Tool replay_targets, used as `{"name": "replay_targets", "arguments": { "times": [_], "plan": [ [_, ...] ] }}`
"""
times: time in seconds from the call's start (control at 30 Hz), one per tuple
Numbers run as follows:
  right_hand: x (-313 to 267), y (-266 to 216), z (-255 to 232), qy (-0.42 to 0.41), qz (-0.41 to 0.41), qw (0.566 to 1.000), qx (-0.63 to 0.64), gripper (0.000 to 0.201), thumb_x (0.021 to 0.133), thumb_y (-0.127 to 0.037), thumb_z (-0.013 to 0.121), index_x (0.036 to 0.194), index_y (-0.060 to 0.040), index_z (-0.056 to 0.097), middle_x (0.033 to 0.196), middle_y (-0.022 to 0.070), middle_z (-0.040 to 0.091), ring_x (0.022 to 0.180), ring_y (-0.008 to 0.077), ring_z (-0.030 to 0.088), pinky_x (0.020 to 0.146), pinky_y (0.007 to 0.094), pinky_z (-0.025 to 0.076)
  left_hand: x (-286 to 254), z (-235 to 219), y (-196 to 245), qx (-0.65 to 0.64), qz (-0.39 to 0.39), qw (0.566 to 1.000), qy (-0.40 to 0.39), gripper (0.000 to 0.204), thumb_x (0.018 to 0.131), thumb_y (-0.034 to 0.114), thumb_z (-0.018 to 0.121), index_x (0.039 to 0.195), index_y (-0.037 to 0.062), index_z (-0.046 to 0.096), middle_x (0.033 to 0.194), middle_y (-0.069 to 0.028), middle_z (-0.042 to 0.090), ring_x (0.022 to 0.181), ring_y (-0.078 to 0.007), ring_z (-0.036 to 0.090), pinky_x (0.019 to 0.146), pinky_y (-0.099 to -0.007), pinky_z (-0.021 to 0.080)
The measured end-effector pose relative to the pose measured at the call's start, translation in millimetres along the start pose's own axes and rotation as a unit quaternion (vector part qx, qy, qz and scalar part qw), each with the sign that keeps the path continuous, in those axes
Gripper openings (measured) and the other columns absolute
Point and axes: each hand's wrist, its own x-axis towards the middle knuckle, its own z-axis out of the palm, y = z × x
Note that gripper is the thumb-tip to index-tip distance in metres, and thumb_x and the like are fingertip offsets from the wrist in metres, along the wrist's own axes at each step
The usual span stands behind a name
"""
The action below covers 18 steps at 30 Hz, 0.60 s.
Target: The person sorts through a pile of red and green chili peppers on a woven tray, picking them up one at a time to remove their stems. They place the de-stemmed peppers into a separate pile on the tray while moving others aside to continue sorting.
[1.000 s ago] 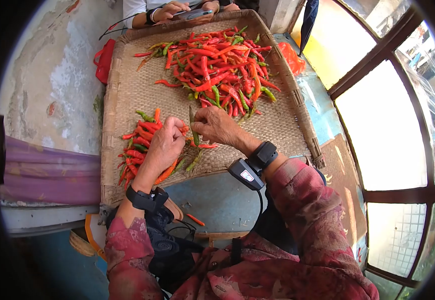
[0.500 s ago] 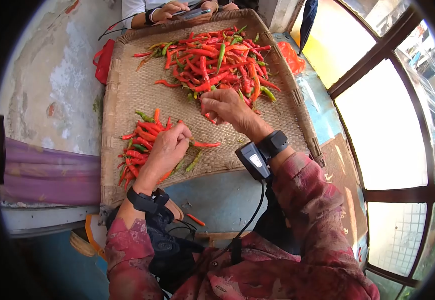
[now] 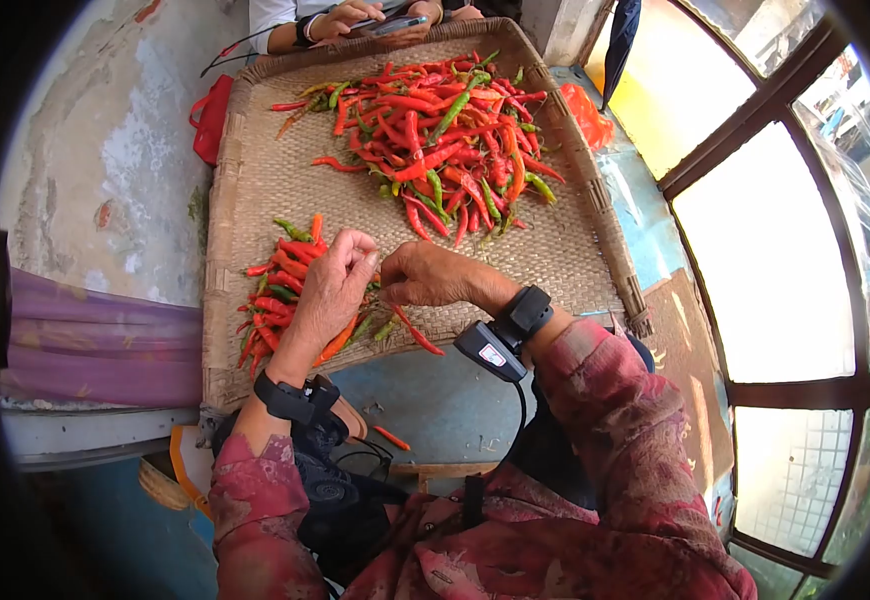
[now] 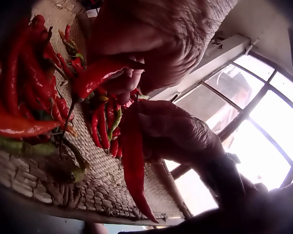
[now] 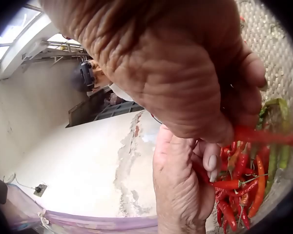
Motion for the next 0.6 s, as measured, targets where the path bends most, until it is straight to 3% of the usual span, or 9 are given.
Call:
{"name": "replay_targets", "arguments": {
  "times": [0.03, 0.1, 0.13, 0.2, 0.33, 0.4, 0.47, 0.57, 0.6],
  "plan": [
    [-0.5, 1.9, -0.4, -0.004, -0.011, 0.999, -0.033, 0.021, 0.077, -0.017, 0.062, 0.087, 0.0008, 0.064, 0.071, 0.0130, 0.063, 0.066, 0.0220, 0.060, 0.063, 0.0348, 0.047, -0.5, -0.2, -4.4, 0.001, 0.001, 1.000, 0.000, 0.015, 0.085, 0.012, 0.056, 0.094, 0.0002, 0.052, 0.074, -0.0161, 0.062, 0.068, -0.0318, 0.062, 0.063, -0.0394, 0.048],
    [-1.0, 4.4, -3.9, 0.004, -0.001, 0.999, -0.052, 0.020, 0.076, -0.018, 0.062, 0.085, 0.0011, 0.063, 0.072, 0.0134, 0.063, 0.067, 0.0227, 0.061, 0.063, 0.0349, 0.047, -3.1, 0.5, -12.6, 0.178, 0.025, 0.983, -0.030, 0.023, 0.084, 0.017, 0.059, 0.097, -0.0003, 0.052, 0.085, -0.0127, 0.060, 0.077, -0.0273, 0.059, 0.067, -0.0363, 0.046],
    [-1.8, 5.0, -5.9, 0.010, 0.009, 0.997, -0.072, 0.021, 0.076, -0.018, 0.062, 0.082, 0.0015, 0.063, 0.072, 0.0137, 0.064, 0.067, 0.0234, 0.061, 0.063, 0.0350, 0.048, -6.2, 1.8, -12.5, 0.178, 0.026, 0.983, -0.031, 0.023, 0.084, 0.017, 0.059, 0.097, -0.0003, 0.052, 0.085, -0.0127, 0.060, 0.077, -0.0273, 0.059, 0.067, -0.0363, 0.046],
    [-4.7, 6.3, -9.1, 0.032, 0.005, 0.998, -0.061, 0.019, 0.079, -0.018, 0.061, 0.082, 0.0010, 0.061, 0.070, 0.0106, 0.061, 0.064, 0.0194, 0.058, 0.061, 0.0333, 0.047, -14.4, 3.0, -9.5, 0.317, 0.035, 0.941, -0.112, 0.029, 0.080, 0.023, 0.063, 0.099, 0.0021, 0.057, 0.099, -0.0154, 0.059, 0.096, -0.0325, 0.056, 0.078, -0.0435, 0.046],
    [-6.6, 5.2, -11.9, 0.044, 0.037, 0.997, -0.045, 0.018, 0.082, -0.018, 0.060, 0.082, -0.0001, 0.060, 0.067, 0.0060, 0.058, 0.061, 0.0135, 0.056, 0.056, 0.0302, 0.047, -23.1, 4.2, -6.1, 0.365, 0.081, 0.915, -0.152, 0.032, 0.077, 0.026, 0.066, 0.100, 0.0048, 0.060, 0.103, -0.0127, 0.057, 0.101, -0.0306, 0.053, 0.080, -0.0415, 0.045],
    [-8.5, 3.0, -14.5, 0.046, 0.039, 0.998, -0.020, 0.017, 0.083, -0.018, 0.060, 0.083, -0.0012, 0.060, 0.067, 0.0045, 0.058, 0.060, 0.0119, 0.056, 0.054, 0.0279, 0.046, -27.3, 4.9, -12.2, 0.405, 0.125, 0.888, -0.177, 0.026, 0.076, 0.022, 0.065, 0.096, 0.0063, 0.061, 0.100, -0.0114, 0.058, 0.098, -0.0280, 0.054, 0.080, -0.0398, 0.046],
    [-9.0, 1.1, -19.7, 0.048, 0.040, 0.998, 0.004, 0.017, 0.084, -0.019, 0.060, 0.084, -0.0023, 0.060, 0.067, 0.0029, 0.058, 0.060, 0.0103, 0.056, 0.051, 0.0257, 0.046, -25.5, 10.5, -20.0, 0.403, 0.116, 0.890, -0.179, 0.027, 0.071, 0.018, 0.066, 0.094, 0.0054, 0.061, 0.097, -0.0113, 0.057, 0.097, -0.0289, 0.053, 0.081, -0.0404, 0.045],
    [-9.5, 2.6, -47.2, 0.206, 0.061, 0.967, 0.136, 0.020, 0.091, -0.024, 0.058, 0.089, -0.0041, 0.059, 0.070, 0.0002, 0.058, 0.058, 0.0052, 0.054, 0.052, 0.0197, 0.046, -24.9, 11.5, -23.2, 0.398, 0.101, 0.893, -0.184, 0.025, 0.067, 0.010, 0.065, 0.091, 0.0042, 0.060, 0.094, -0.0115, 0.056, 0.094, -0.0298, 0.053, 0.081, -0.0408, 0.045],
    [-11.9, 2.3, -56.8, 0.288, 0.010, 0.931, 0.224, 0.021, 0.091, -0.024, 0.057, 0.092, -0.0027, 0.058, 0.076, 0.0011, 0.059, 0.063, 0.0045, 0.055, 0.056, 0.0194, 0.048, -25.2, 11.1, -23.6, 0.396, 0.095, 0.894, -0.186, 0.022, 0.067, 0.007, 0.063, 0.089, 0.0040, 0.060, 0.093, -0.0117, 0.056, 0.094, -0.0298, 0.054, 0.080, -0.0407, 0.046]
  ]
}}
